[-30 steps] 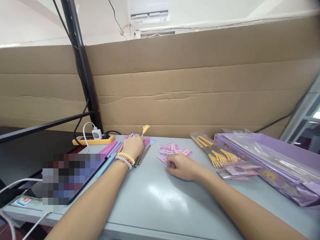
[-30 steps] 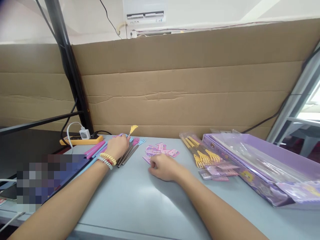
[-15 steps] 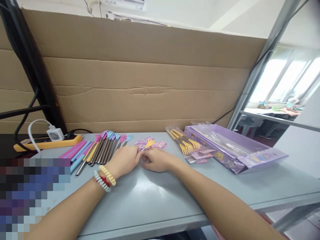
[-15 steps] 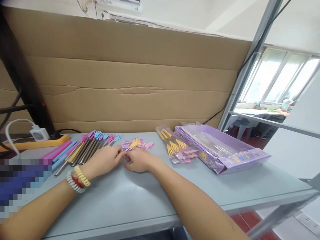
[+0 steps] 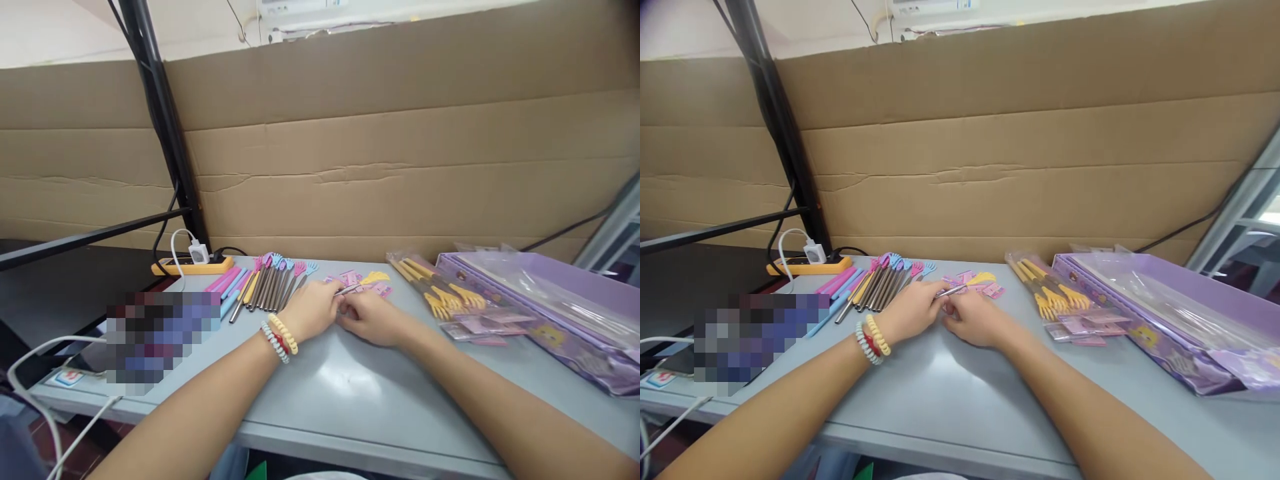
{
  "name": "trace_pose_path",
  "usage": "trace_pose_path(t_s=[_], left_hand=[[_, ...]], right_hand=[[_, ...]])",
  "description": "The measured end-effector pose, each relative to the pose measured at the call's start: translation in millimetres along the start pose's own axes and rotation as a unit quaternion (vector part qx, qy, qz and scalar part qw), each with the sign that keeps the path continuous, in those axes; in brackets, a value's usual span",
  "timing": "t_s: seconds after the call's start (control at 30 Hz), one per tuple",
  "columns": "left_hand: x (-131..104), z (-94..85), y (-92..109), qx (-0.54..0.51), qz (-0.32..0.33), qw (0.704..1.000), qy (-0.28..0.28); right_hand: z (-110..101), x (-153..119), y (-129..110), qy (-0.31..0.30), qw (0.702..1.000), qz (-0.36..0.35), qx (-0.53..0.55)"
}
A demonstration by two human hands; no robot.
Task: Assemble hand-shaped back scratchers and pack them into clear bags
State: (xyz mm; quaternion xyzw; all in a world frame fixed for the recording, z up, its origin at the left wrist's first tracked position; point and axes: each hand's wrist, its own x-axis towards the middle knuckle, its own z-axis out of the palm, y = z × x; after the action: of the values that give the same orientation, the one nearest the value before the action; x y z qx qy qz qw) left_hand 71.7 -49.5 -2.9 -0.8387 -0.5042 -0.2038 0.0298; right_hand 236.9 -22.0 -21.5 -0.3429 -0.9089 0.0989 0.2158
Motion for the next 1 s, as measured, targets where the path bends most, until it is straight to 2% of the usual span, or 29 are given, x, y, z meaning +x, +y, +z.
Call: trace_pose_path(t_s=[0.1,0.17,0.33,0.47,0.53,0.6,0.67,0.73,0.77,0.87,0.93,1.0], left_hand=[[2,1.5,-3,0.015,-0.034,0.999,0.022],[2,2.7,-5,0.011,-0.019,0.999,0.026],[1,4.3,-3,-0.051,0.053,0.995,0.068],[4,-7.5,-3,-0.107,0.059,0.990,0.068],[7,-19.9,-14,-0.118,0.002,0.990,0.076],[10,-34.0,-36,-0.068,-0.122,0.985,0.104],[10,-46.5,-63,0.026,-0.258,0.961,0.090],[6,-54.7,-88,0.084,-0.345,0.934,0.048],[4,-56.9,-98,0.093,-0.366,0.926,0.019],[0,-57.3,-115,0.088,-0.371,0.921,-0.079],[0,-55.4,-119,0.087,-0.369,0.920,-0.104],[1,-54.1,-120,0.093,-0.374,0.917,-0.099]], right_hand=[[-1,0,-3,0.077,0.997,0.025,0.018],[-3,0,-5,0.101,0.993,0.042,0.052],[-6,-2,-6,0.102,0.992,0.064,0.033],[-5,0,-5,0.109,0.987,0.118,0.015],[-5,1,-4,0.114,0.981,0.154,-0.001],[-7,1,-4,0.111,0.979,0.172,-0.017],[-8,1,-4,0.096,0.980,0.169,-0.028],[-8,1,-4,0.082,0.982,0.163,-0.038],[-8,1,-5,0.076,0.983,0.160,-0.041],[-6,1,-4,0.063,0.986,0.148,-0.042],[-4,1,-3,0.055,0.989,0.134,-0.038],[-3,1,-2,0.048,0.991,0.121,-0.035]])
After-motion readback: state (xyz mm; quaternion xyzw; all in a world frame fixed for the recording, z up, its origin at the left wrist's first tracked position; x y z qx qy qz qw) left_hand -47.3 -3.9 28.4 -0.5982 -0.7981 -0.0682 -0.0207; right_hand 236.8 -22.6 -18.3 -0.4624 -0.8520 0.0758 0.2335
